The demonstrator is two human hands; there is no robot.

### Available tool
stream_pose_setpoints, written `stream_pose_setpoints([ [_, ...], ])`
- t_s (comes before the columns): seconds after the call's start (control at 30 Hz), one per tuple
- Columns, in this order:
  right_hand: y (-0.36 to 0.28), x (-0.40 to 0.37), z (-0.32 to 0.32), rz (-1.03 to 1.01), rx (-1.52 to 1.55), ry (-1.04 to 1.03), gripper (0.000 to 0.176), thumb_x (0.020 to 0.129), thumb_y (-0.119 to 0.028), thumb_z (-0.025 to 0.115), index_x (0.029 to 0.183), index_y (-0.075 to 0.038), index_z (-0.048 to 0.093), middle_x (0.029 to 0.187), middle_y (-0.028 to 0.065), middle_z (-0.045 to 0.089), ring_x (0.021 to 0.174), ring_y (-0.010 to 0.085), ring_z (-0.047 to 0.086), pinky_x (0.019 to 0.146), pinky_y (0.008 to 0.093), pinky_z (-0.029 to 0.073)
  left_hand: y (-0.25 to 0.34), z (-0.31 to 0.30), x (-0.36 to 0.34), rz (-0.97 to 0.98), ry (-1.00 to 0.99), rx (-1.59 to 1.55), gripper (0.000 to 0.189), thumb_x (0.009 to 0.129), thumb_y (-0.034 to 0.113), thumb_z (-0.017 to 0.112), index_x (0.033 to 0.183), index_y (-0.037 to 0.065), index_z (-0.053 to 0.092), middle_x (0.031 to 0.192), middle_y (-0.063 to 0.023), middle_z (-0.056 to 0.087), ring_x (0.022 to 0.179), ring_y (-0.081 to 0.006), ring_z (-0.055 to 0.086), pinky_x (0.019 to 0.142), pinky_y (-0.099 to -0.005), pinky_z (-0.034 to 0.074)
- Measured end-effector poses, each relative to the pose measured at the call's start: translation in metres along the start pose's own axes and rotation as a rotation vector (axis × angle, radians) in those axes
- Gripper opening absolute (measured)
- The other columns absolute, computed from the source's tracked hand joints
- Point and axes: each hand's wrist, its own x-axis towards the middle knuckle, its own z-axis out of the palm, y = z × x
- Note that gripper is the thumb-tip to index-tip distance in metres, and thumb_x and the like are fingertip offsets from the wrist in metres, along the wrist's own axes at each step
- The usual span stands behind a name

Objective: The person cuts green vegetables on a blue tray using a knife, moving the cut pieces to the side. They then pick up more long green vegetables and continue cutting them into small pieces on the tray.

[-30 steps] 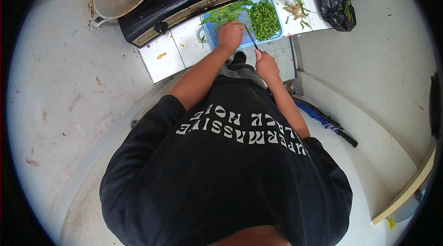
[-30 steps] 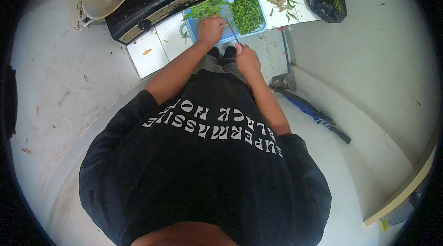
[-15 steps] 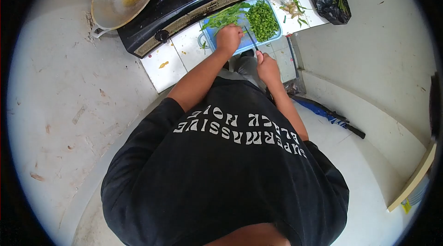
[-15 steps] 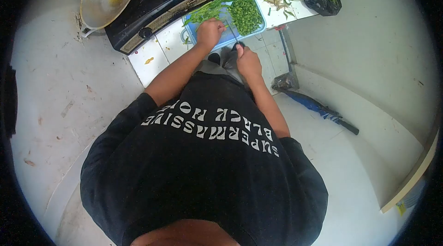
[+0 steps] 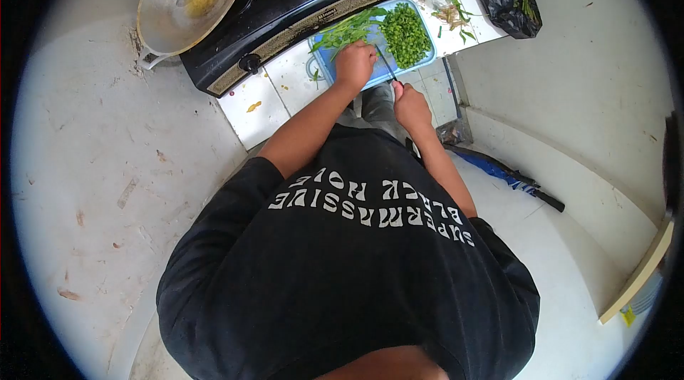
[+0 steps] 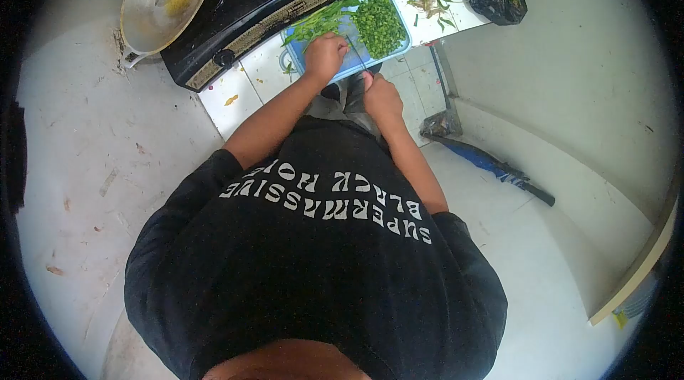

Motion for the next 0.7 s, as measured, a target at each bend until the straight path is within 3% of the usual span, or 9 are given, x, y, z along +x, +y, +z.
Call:
stream_pose_setpoints([
  [0.4, 0.022, -0.012, 0.0, 0.014, 0.019, -0.045, 0.056, 0.109, -0.046, 0.037, 0.108, 0.001, 0.066, 0.1, 0.0331, 0.07, 0.098, 0.0522, 0.067, 0.086, 0.0601, 0.051, 0.001, 0.005, -0.005, -0.035, 0.007, -0.011, 0.008, 0.08, 0.016, 0.078, 0.085, 0.009, 0.076, 0.085, -0.0124, 0.067, 0.083, -0.0363, 0.067, 0.075, -0.0468, 0.054],
  [0.47, 0.021, -0.008, 0.002, -0.021, 0.024, -0.03, 0.056, 0.109, -0.046, 0.037, 0.107, 0.002, 0.066, 0.099, 0.0338, 0.069, 0.097, 0.0526, 0.067, 0.086, 0.0602, 0.051, -0.003, 0.004, -0.008, 0.093, 0.047, -0.025, 0.008, 0.08, 0.013, 0.077, 0.087, 0.009, 0.078, 0.085, -0.0131, 0.067, 0.086, -0.0366, 0.065, 0.079, -0.0463, 0.053],
  [0.7, 0.016, -0.013, -0.001, -0.028, 0.079, 0.023, 0.057, 0.109, -0.046, 0.039, 0.103, 0.004, 0.066, 0.094, 0.0345, 0.069, 0.092, 0.0546, 0.066, 0.081, 0.0604, 0.052, -0.002, 0.012, -0.018, 0.096, 0.127, -0.125, 0.009, 0.077, 0.008, 0.077, 0.086, 0.008, 0.078, 0.088, -0.0112, 0.067, 0.091, -0.0339, 0.063, 0.083, -0.0446, 0.052],
])
